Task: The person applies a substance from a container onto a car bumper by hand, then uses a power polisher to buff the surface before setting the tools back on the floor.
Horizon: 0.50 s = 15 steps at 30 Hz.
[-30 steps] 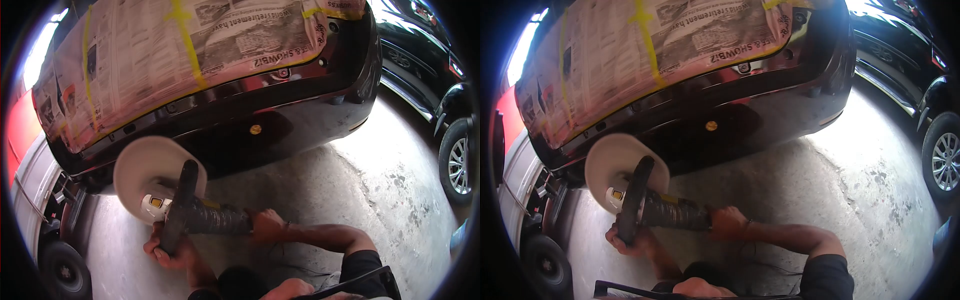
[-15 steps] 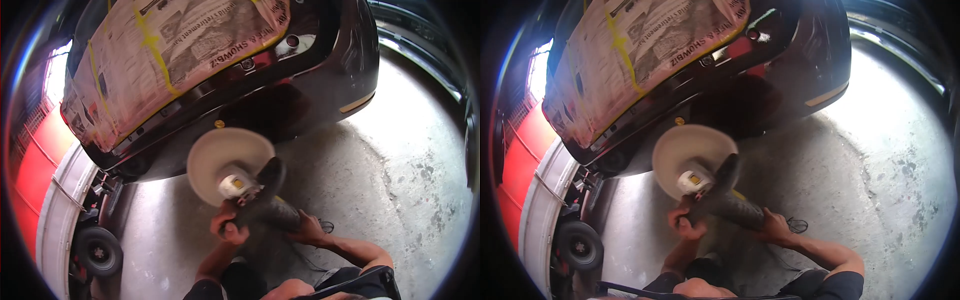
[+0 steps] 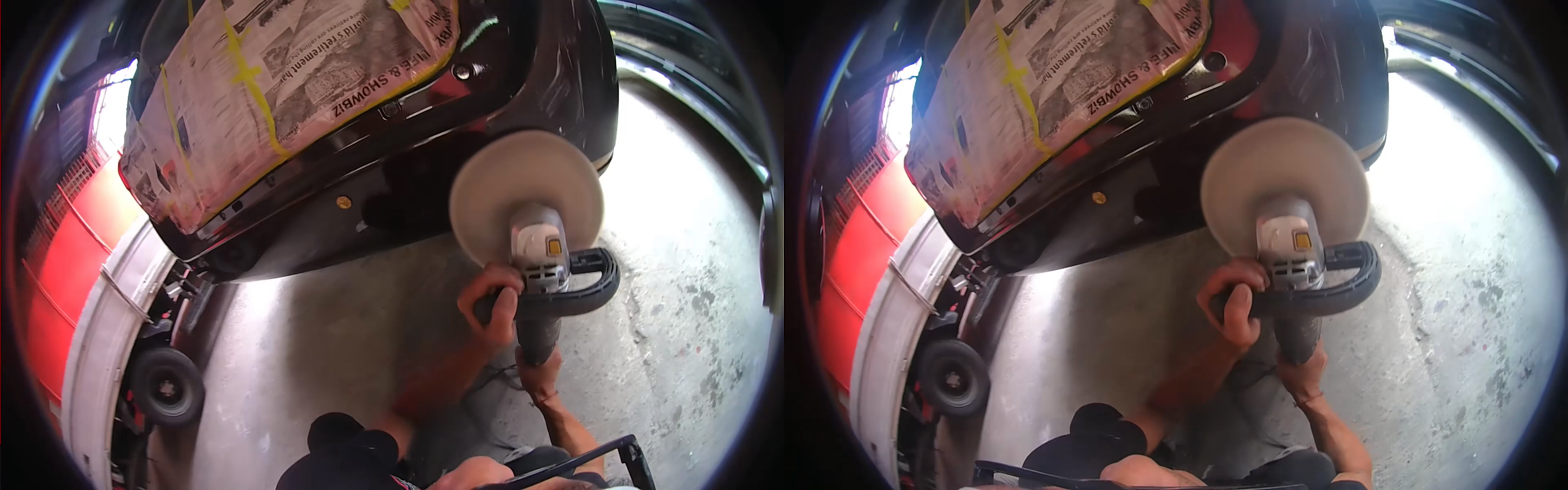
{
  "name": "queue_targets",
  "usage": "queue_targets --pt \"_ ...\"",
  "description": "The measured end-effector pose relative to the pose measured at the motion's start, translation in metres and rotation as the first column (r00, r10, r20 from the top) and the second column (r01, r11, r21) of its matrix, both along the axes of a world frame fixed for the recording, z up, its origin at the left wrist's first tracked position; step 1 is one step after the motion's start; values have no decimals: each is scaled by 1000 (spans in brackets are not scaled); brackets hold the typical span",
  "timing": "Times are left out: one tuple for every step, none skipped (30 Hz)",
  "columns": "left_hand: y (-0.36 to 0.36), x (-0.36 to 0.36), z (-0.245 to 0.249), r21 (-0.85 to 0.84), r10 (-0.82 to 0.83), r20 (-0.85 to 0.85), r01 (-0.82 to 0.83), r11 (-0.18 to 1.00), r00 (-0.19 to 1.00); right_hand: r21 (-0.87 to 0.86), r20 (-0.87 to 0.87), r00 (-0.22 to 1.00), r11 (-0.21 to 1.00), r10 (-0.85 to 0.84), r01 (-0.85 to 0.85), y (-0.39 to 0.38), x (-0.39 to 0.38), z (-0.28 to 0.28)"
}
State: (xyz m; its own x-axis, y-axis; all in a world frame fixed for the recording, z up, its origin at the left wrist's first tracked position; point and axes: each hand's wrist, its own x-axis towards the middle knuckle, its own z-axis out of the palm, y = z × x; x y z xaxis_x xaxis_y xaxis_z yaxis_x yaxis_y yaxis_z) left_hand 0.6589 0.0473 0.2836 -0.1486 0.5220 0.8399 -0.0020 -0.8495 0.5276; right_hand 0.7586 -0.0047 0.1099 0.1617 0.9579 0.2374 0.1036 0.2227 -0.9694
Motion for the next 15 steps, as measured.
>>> queue_targets --pt "0 5 -5 -28 -7 192 12 1000 981 11 43 998 999 -35 35 2 6 0" --pt "0 3 -11 -9 -19 230 21 1000 973 31 81 996 999 -45 42 2 12 -1" --pt "2 -2 -15 -5 -27 200 28 1000 979 15 102 993 998 -54 53 2 14 -4" --pt "4 -7 -20 -4 -34 166 35 999 986 -3 118 991 998 -65 66 1 14 -8" --pt "4 -11 -19 12 -45 199 43 999 979 13 151 986 997 -75 74 2 12 -13" --pt "3 -16 -15 33 -65 175 60 998 982 54 140 988 997 -65 58 3 8 -15" --pt "3 -20 -12 54 -82 153 75 996 985 92 134 990 995 -52 40 5 7 -16" --pt "3 -24 -8 67 -87 194 75 995 977 102 140 989 994 -38 23 2 3 1" --pt "2 -30 -3 72 -88 180 76 995 980 109 179 983 994 -43 23 3 -1 7" --pt "2 -35 2 76 -90 165 78 994 982 93 165 986 996 -29 13 4 -3 12" --pt "0 -40 8 89 -99 199 83 993 975 81 149 989 997 -18 6 5 -7 18" --pt "0 -45 14 123 -90 189 67 990 978 131 177 984 991 -33 10 5 -12 29" --pt "-1 -50 21 155 -80 182 51 987 980 141 214 976 990 -44 14 5 -16 35" --pt "-3 -56 27 169 -95 220 58 984 971 149 213 976 989 -51 20 7 -19 38" --pt "-5 -62 33 202 -83 208 40 979 975 163 214 975 986 -60 25 10 -20 40"
